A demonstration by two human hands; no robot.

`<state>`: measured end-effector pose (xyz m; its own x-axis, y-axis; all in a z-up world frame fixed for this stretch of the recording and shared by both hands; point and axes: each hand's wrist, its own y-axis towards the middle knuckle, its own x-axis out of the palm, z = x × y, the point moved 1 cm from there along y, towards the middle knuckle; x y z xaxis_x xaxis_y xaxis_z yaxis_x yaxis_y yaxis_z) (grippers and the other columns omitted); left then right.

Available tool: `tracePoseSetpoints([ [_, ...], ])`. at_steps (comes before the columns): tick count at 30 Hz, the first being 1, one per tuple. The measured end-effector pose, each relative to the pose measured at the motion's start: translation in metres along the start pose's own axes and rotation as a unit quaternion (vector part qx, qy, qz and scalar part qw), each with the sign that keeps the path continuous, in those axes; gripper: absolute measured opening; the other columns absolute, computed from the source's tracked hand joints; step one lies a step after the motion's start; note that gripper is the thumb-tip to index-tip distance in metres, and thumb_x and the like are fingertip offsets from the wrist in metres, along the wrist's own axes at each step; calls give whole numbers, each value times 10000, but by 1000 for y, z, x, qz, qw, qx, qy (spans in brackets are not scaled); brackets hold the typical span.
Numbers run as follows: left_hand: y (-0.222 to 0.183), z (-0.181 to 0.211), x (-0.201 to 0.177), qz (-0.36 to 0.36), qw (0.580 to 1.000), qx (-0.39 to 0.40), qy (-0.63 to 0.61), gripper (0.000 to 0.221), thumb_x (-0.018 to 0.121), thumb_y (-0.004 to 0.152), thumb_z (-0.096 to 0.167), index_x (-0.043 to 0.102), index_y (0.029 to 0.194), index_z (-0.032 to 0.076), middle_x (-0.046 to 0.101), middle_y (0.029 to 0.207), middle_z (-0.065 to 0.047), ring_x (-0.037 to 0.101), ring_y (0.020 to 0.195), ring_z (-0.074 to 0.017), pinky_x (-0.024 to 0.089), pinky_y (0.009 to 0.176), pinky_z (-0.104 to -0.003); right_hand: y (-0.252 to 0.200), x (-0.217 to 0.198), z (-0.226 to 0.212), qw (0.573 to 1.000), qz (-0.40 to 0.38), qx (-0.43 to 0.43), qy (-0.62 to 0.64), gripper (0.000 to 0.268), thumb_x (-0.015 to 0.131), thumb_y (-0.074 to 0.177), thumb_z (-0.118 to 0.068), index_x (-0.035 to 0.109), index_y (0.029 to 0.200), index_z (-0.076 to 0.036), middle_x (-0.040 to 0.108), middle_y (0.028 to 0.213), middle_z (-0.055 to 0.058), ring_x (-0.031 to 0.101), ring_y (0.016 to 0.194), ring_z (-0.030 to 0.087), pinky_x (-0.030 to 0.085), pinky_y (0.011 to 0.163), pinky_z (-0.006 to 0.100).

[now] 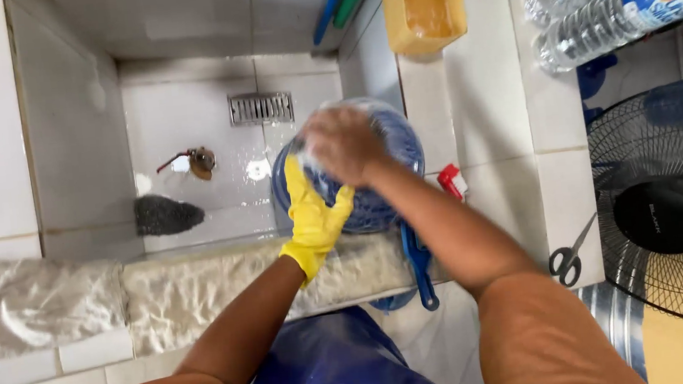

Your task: Cleaning the interior and exterior of large plastic water jugs using a scrubber, brush, and water hose at a washing station.

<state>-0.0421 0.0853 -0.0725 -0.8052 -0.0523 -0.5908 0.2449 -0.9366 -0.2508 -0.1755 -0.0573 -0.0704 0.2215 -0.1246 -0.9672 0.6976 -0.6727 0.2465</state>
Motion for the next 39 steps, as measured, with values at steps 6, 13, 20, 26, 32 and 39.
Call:
tracePoseSetpoints([
  [6,14,21,-36,-37,979,-26,-199,1189,836,755,553,148,1664,217,215,1701,-129,306,1530,-305,281,1276,-394,-13,-3,113,852,-231,386,268,663,248,1103,-658,438,1589,-249,391,1640,87,312,1534,252,179,1260,444],
  [13,42,-13,-65,68,903,-185,-382,887,870,763,543,518,1507,210,590,1465,-115,572,1335,-295,486,1123,-373,10,-95,-5,777,-139,456,410,831,571,1002,-655,397,1591,-96,362,1621,236,317,1517,390,253,1248,528],
  [20,39,36,-112,47,953,-133,-270,1078,915,545,577,475,1512,392,613,1438,-23,650,1265,-240,549,1065,-373,-4,-73,30,740,18,416,529,540,621,1067,-437,540,1461,-77,532,1467,174,489,1363,295,340,1209,492],
  [26,63,81,-129,189,972,70,-118,1038,766,784,509,296,1613,98,334,1679,-163,292,1581,-356,159,1334,-508,67,-116,-29,684,20,405,606,588,580,1004,-636,626,1409,-213,615,1434,111,594,1351,282,406,1204,512],
  [32,109,57,-151,135,985,43,-101,1096,755,807,610,211,1649,169,215,1738,-81,177,1628,-266,96,1348,-473,106,-102,-51,702,-30,346,622,540,486,1024,-620,599,1423,-275,611,1459,47,578,1391,206,356,1276,461],
  [39,128,9,-179,116,983,37,-135,1082,769,766,606,274,1628,181,288,1710,-68,262,1600,-245,167,1323,-459,141,-106,-137,731,-4,428,532,740,594,989,-686,488,1540,-204,453,1574,175,403,1482,369,266,1227,572],
])
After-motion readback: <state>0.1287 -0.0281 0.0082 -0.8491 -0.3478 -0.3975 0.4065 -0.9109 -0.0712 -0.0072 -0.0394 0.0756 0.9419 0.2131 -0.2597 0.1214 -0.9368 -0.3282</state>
